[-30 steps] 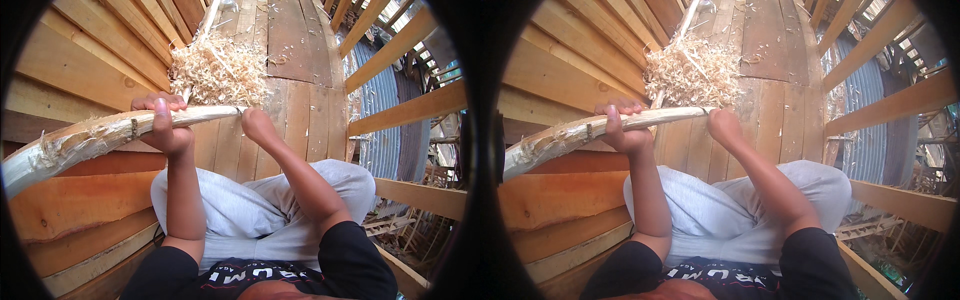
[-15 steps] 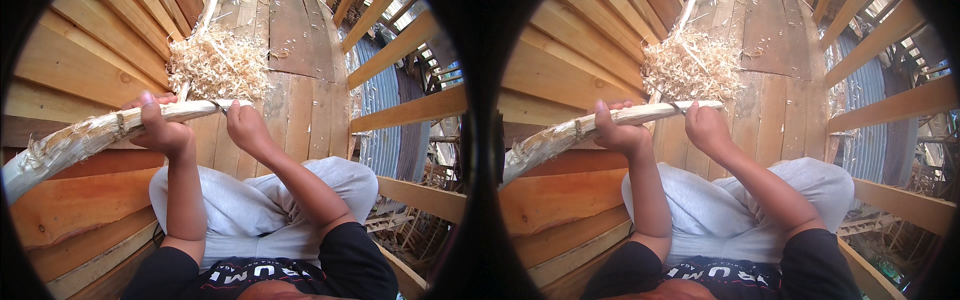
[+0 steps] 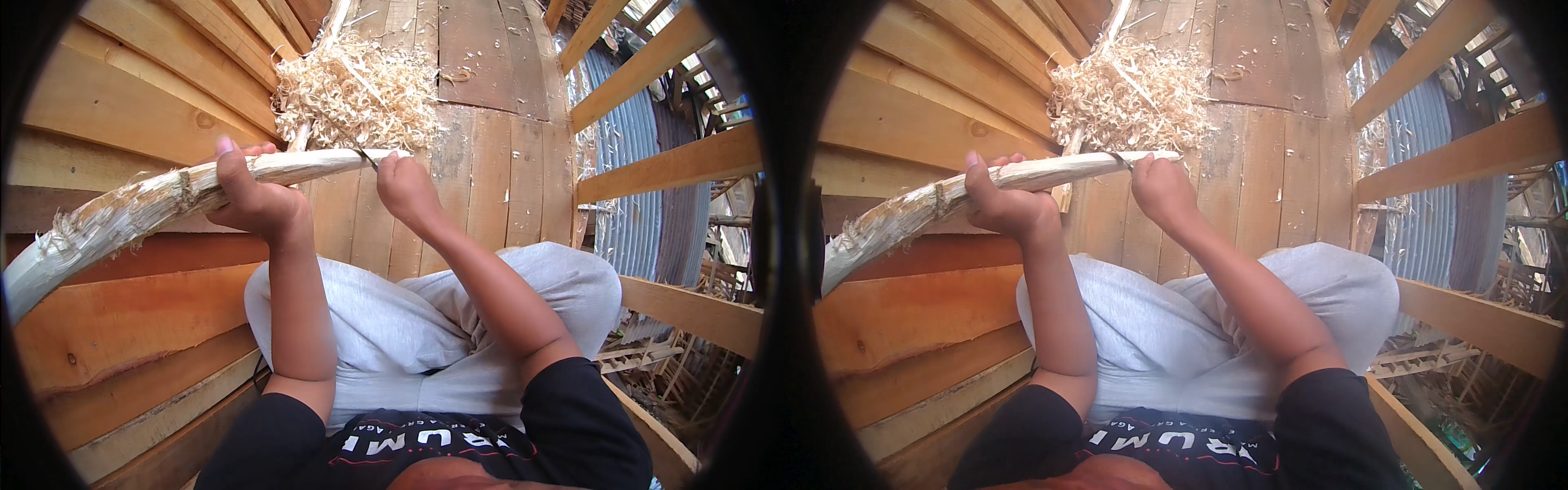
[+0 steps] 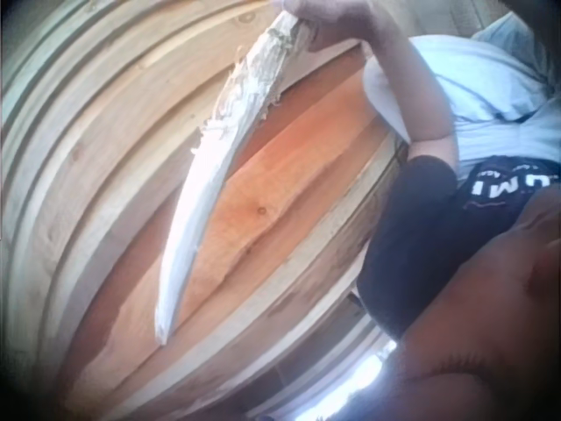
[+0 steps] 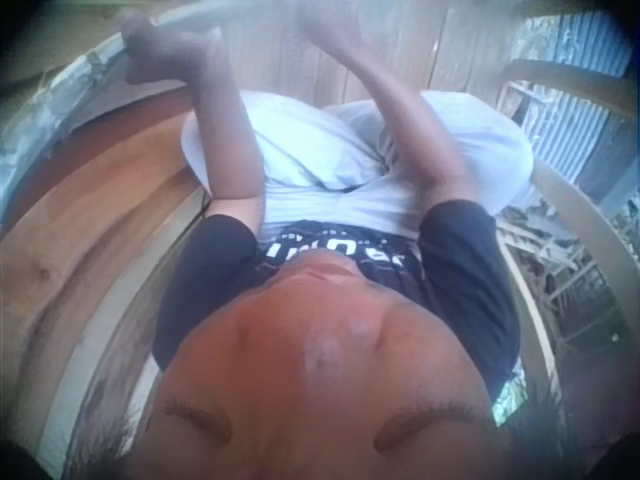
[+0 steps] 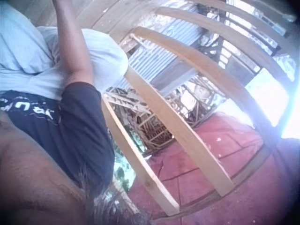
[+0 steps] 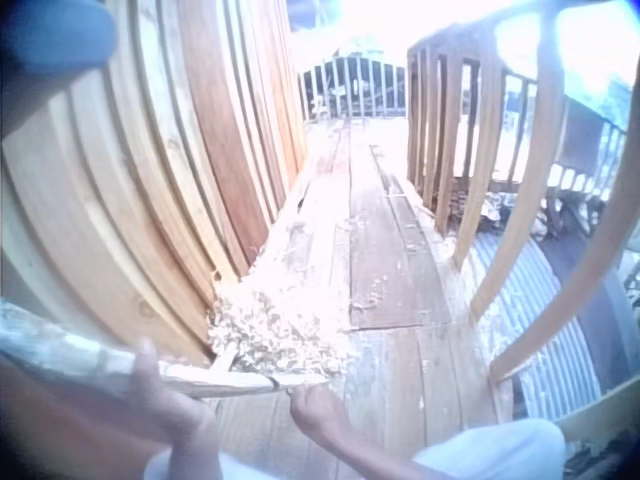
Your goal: The person carves a long piece of wood using a knife, removing bark and shaping the surface. Wood shavings accumulate on the floor as the person continues to shave and smooth the wood.
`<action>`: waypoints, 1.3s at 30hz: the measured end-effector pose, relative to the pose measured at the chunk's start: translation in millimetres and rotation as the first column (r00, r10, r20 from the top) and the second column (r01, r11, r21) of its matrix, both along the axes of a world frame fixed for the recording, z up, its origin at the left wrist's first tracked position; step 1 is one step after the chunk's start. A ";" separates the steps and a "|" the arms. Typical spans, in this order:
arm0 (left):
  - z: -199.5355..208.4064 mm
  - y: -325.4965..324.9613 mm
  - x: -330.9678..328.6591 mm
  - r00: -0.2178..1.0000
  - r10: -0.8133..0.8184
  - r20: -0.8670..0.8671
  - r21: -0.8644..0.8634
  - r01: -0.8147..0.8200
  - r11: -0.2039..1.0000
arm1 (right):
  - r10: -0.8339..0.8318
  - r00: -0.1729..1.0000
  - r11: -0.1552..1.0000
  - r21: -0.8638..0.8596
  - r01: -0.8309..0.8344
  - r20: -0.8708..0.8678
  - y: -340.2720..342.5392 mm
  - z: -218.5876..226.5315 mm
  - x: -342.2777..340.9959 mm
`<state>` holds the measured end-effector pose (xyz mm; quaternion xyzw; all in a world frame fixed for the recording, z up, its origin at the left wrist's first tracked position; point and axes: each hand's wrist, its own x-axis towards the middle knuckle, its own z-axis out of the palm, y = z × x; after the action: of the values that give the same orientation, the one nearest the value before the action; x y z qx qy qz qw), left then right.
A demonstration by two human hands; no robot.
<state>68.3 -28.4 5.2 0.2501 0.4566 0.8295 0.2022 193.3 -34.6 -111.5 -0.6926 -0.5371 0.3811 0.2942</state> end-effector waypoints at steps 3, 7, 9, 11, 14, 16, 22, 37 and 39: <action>3.0 2.1 2.7 0.999 0.030 0.021 -0.050 -0.029 0.998 | 0.054 0.998 0.998 -0.019 -0.054 -0.030 3.4 -5.2 4.3; 3.6 4.6 -6.1 0.998 0.043 0.044 -0.065 -0.040 0.997 | 0.080 0.993 0.997 0.001 -0.080 -0.085 4.4 -0.1 -1.1; 0.4 7.9 -13.4 0.997 0.066 0.039 -0.060 -0.064 0.996 | 0.168 0.986 0.984 0.059 -0.167 -0.001 0.3 13.1 -1.2; -0.8 7.7 -18.7 0.996 0.071 0.056 -0.074 -0.067 0.995 | 0.220 0.975 0.966 0.131 -0.223 0.036 -9.9 21.3 -6.4; 2.7 9.0 -17.0 0.996 0.067 0.054 -0.061 -0.064 0.996 | 0.244 0.970 0.944 0.228 -0.239 0.007 -13.2 16.1 -8.6; 1.1 10.4 -16.1 0.998 0.059 0.037 -0.040 -0.058 0.998 | 0.248 0.968 0.950 0.205 -0.236 -0.035 -3.6 -3.2 -0.5; 0.7 7.7 -23.0 0.997 0.057 0.048 -0.092 -0.052 0.994 | 0.309 0.941 0.924 0.190 -0.332 0.139 -23.8 39.7 -15.4; -0.6 5.4 -7.3 1.000 -0.006 0.021 -0.027 0.006 1.000 | 0.138 0.988 0.949 0.274 -0.154 0.076 -6.5 18.5 -4.5; 1.2 5.2 -6.3 1.000 0.009 -0.015 -0.035 -0.009 0.999 | 0.186 0.982 0.957 0.225 -0.183 0.007 -5.1 5.7 -3.1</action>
<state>62.0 -23.2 6.4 0.2507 0.4735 0.8205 0.1993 190.1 -39.7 -105.8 -0.5989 -0.6368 0.3488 0.3378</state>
